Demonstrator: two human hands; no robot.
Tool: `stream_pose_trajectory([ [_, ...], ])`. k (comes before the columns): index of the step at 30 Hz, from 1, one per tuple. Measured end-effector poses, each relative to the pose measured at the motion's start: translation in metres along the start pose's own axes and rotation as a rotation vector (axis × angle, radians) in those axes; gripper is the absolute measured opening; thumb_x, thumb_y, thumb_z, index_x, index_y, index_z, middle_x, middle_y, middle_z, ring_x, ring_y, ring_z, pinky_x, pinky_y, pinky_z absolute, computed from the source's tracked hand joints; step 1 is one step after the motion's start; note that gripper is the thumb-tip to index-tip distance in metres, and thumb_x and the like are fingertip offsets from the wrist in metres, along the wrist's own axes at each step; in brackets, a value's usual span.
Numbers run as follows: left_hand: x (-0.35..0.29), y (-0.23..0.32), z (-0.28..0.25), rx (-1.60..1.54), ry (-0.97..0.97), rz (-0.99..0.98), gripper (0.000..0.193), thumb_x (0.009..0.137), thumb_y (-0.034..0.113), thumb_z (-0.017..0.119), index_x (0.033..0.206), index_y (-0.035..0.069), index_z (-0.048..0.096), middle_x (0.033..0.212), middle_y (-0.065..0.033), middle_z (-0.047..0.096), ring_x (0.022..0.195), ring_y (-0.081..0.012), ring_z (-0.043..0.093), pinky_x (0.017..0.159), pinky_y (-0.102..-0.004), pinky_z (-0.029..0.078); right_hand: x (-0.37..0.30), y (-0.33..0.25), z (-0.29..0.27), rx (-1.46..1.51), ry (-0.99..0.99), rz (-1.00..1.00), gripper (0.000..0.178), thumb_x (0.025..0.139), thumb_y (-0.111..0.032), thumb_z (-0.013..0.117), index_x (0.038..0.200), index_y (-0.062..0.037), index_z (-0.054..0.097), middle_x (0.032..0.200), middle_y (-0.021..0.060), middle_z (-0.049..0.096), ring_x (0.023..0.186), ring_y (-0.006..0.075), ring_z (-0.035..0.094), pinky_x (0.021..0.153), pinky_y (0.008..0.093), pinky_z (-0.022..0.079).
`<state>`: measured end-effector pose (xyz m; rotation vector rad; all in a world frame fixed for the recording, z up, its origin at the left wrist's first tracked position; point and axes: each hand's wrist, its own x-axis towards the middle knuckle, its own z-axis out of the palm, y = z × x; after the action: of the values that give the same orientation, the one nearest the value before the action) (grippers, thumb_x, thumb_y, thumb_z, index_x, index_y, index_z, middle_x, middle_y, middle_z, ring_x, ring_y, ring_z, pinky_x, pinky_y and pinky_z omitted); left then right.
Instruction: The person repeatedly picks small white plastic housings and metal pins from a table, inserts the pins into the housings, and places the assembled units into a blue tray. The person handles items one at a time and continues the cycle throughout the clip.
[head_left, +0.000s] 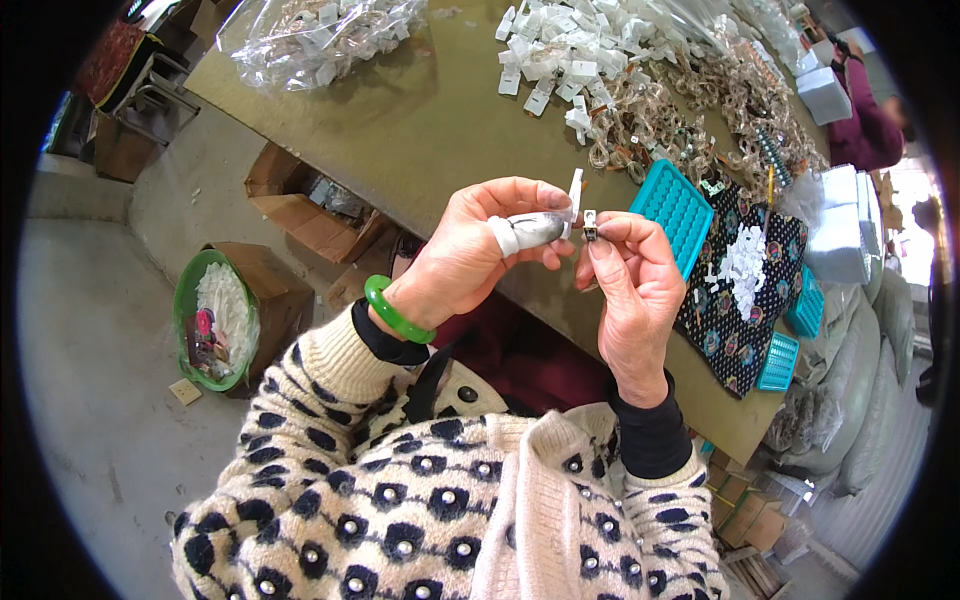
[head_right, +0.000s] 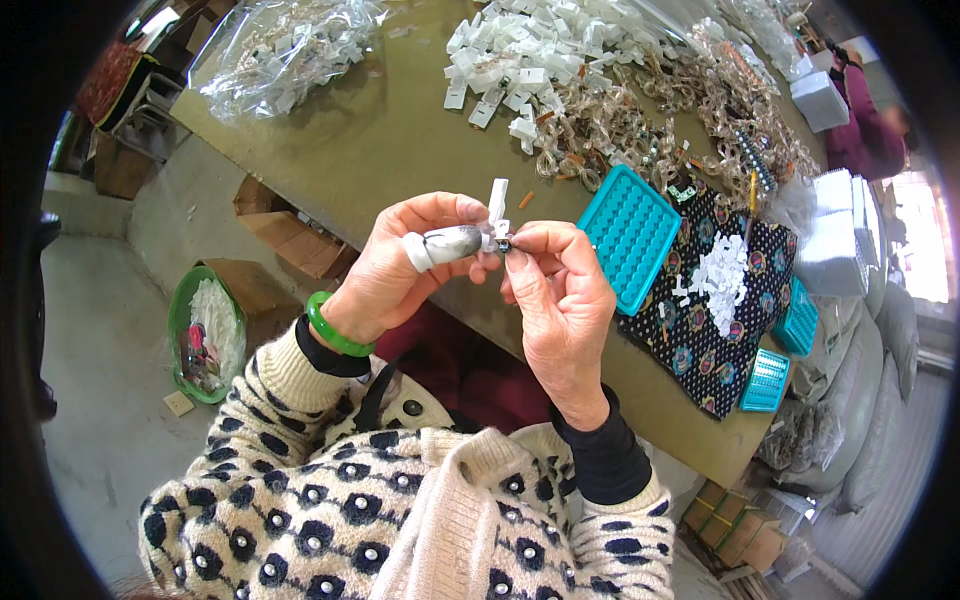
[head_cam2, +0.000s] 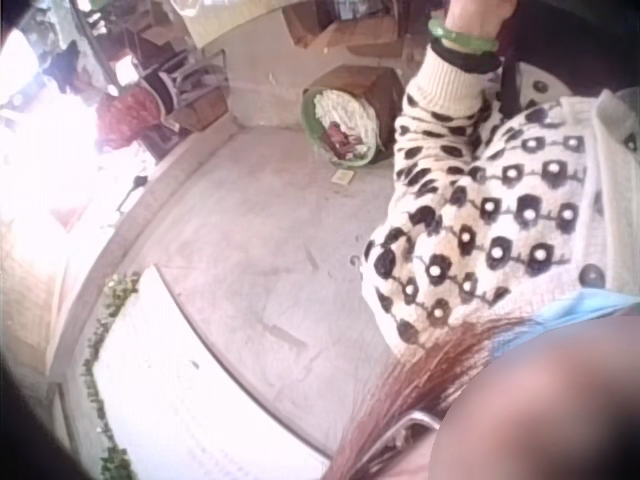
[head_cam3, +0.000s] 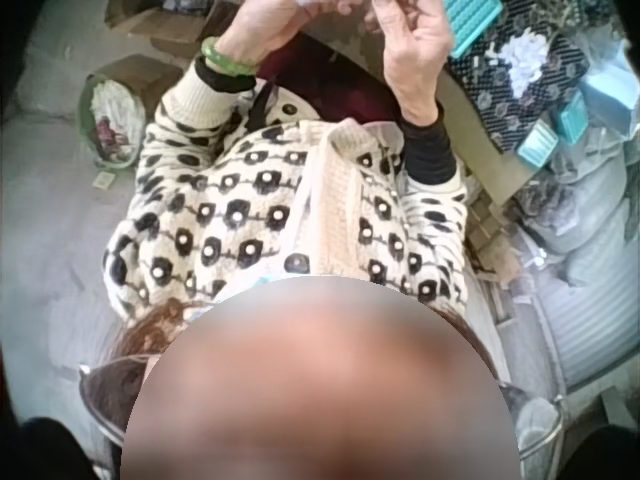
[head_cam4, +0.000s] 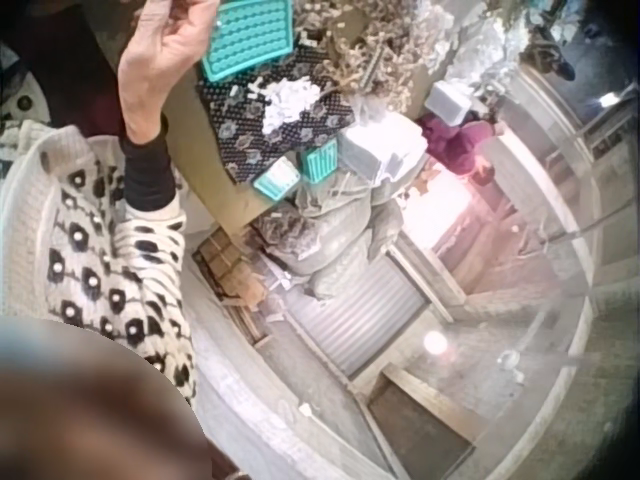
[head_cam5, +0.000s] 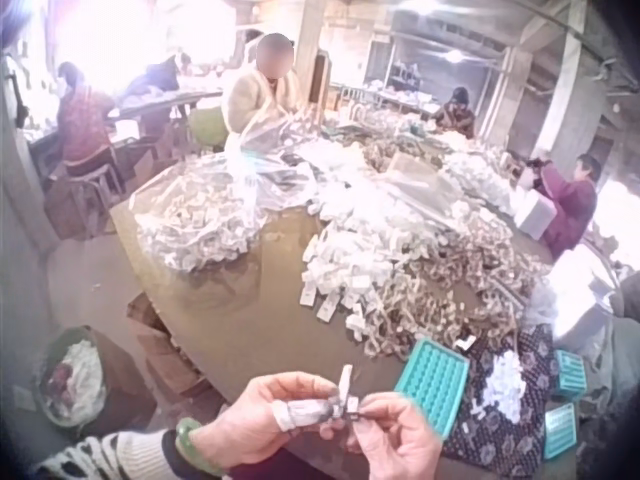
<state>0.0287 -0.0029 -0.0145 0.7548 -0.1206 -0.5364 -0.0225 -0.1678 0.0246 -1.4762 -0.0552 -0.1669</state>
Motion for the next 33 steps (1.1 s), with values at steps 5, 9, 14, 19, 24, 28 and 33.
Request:
stream_pose_trajectory([
  [5, 0.004, -0.003, 0.004, 0.759, 0.100, 0.228, 0.020, 0.087, -0.004, 0.065, 0.106, 0.000, 0.062, 0.094, -0.0047, 0.067, 0.082, -0.0099, 0.064, 0.068, -0.0234, 0.051, 0.002, 0.003, 0.006, 0.014, -0.001, -0.100, 0.008, 0.094, -0.001, 0.060, 0.102, -0.0009, 0.057, 0.101, 0.0036, 0.061, 0.071, 0.0061, 0.056, 0.063, 0.0196, 0.047],
  [9, 0.013, 0.005, 0.005, 0.723, 0.190, 0.196, 0.021, 0.088, -0.003, 0.065, 0.109, -0.002, 0.062, 0.094, -0.0055, 0.067, 0.079, -0.0090, 0.063, 0.066, -0.0230, 0.051, 0.015, 0.006, 0.004, -0.178, 0.089, 0.131, 0.010, 0.095, 0.001, 0.056, 0.105, -0.0017, 0.057, 0.098, 0.0024, 0.063, 0.068, 0.0041, 0.055, 0.060, 0.0192, 0.046],
  [14, 0.014, 0.010, 0.006, 0.372, 0.198, 0.034, 0.025, 0.089, -0.001, 0.065, 0.114, -0.006, 0.064, 0.095, -0.0106, 0.068, 0.079, -0.0120, 0.064, 0.067, -0.0244, 0.054, 0.017, 0.004, 0.004, -0.148, 0.072, 0.059, 0.011, 0.094, 0.001, 0.058, 0.105, -0.0011, 0.057, 0.100, 0.0055, 0.063, 0.071, 0.0050, 0.057, 0.063, 0.0198, 0.049],
  [19, 0.016, 0.007, 0.011, 0.679, 0.201, 0.142, 0.025, 0.089, -0.003, 0.065, 0.114, -0.004, 0.065, 0.097, -0.0090, 0.069, 0.080, -0.0115, 0.065, 0.067, -0.0241, 0.054, 0.012, 0.012, 0.010, -0.289, 0.016, -0.225, 0.009, 0.094, 0.002, 0.057, 0.102, 0.0001, 0.056, 0.106, 0.0095, 0.063, 0.075, 0.0090, 0.061, 0.065, 0.0225, 0.051],
  [24, 0.016, 0.011, 0.012, 0.433, 0.264, 0.112, 0.022, 0.089, 0.000, 0.066, 0.111, -0.004, 0.066, 0.096, -0.0096, 0.070, 0.078, -0.0121, 0.066, 0.067, -0.0256, 0.055, 0.018, 0.017, 0.006, -0.328, 0.166, 0.028, 0.007, 0.093, 0.002, 0.058, 0.099, 0.0002, 0.057, 0.084, 0.0053, 0.065, 0.068, 0.0098, 0.063, 0.059, 0.0238, 0.050],
  [28, 0.017, 0.016, 0.007, 0.169, 0.173, 0.037, 0.031, 0.090, 0.006, 0.067, 0.119, -0.002, 0.062, 0.106, -0.0150, 0.070, 0.084, -0.0189, 0.069, 0.074, -0.0305, 0.059, 0.017, 0.011, 0.008, -0.141, 0.143, 0.057, 0.006, 0.094, -0.001, 0.059, 0.100, -0.0013, 0.057, 0.084, 0.0033, 0.064, 0.066, 0.0070, 0.060, 0.059, 0.0213, 0.049],
  [33, 0.012, 0.009, 0.004, -0.017, 0.072, -0.006, 0.035, 0.088, 0.007, 0.069, 0.122, -0.001, 0.061, 0.108, -0.0149, 0.069, 0.088, -0.0218, 0.070, 0.077, -0.0338, 0.060, 0.012, -0.001, 0.007, -0.054, 0.141, 0.069, 0.006, 0.093, -0.003, 0.062, 0.098, -0.0013, 0.059, 0.082, 0.0017, 0.063, 0.063, 0.0047, 0.056, 0.059, 0.0184, 0.047],
])
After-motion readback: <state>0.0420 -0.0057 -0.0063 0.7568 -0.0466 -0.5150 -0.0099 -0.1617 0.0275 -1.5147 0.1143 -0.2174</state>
